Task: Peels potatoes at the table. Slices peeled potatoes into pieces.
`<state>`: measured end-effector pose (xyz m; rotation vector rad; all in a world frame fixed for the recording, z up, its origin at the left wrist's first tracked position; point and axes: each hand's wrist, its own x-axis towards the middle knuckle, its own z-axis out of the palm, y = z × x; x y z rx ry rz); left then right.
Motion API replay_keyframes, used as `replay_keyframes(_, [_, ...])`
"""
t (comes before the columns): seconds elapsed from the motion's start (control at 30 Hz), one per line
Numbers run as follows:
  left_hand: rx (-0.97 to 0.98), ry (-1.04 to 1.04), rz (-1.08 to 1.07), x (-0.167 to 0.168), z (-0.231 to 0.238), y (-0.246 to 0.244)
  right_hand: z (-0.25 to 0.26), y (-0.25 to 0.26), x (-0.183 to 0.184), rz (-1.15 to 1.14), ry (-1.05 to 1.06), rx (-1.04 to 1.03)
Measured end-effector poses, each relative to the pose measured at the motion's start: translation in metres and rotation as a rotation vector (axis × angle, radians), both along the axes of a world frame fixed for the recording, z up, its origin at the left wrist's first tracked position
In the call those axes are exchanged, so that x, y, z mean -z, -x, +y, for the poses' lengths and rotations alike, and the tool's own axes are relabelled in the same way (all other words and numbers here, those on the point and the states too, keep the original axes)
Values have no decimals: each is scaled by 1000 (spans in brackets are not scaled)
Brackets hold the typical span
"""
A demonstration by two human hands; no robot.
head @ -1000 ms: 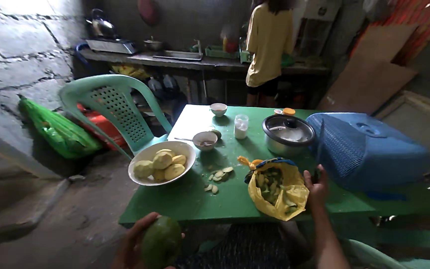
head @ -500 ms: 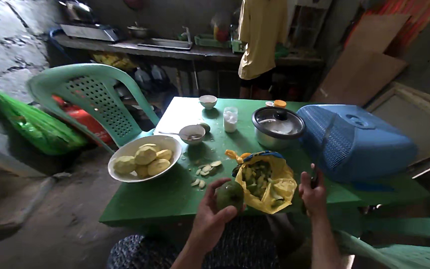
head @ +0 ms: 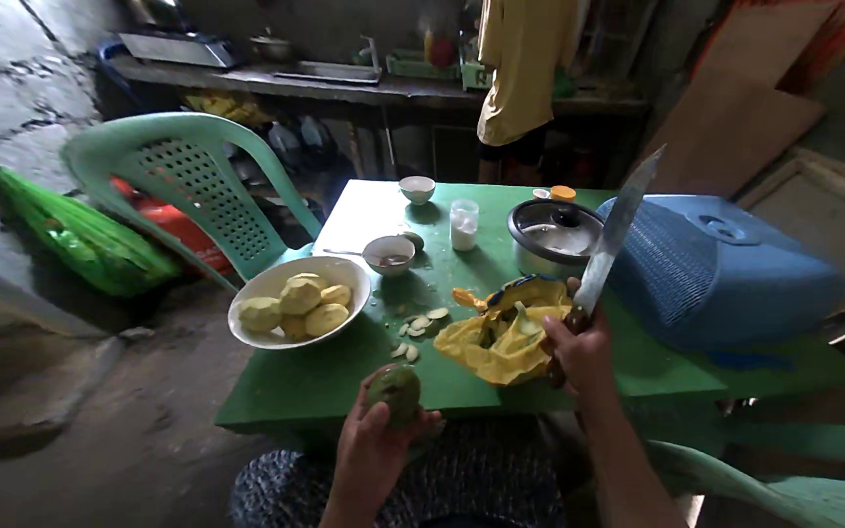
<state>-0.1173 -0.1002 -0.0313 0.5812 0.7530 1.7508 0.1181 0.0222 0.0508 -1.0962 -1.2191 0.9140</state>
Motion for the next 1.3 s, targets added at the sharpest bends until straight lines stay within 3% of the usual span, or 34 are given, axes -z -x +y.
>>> replay_keyframes(0.2, [112,13,-48,10,5,-8,24,-17,-4,-275,-76,-12])
replay_keyframes(0.43, [244,140,21,13,20,-50,47,-72,23,-602,109,267])
replay_keyframes(0.6, [203,80,-70,20,33,-59,74,-77,52,-682,217,156])
replay_keyframes(0.7, [165,90,-123,14,39,-58,74,-67,48,-749,245,112])
replay_keyframes(0.97, [76,109,-163,7,35,-45,66,-39,54,-665,214,-13])
replay_keyframes(1.2, [-58,87,-91,7,19,-33,16,-33,40,-480,-88,158])
replay_keyframes(1.3, [-106,-10,20,4,16,-29,-13,-34,33,-409,-187,15])
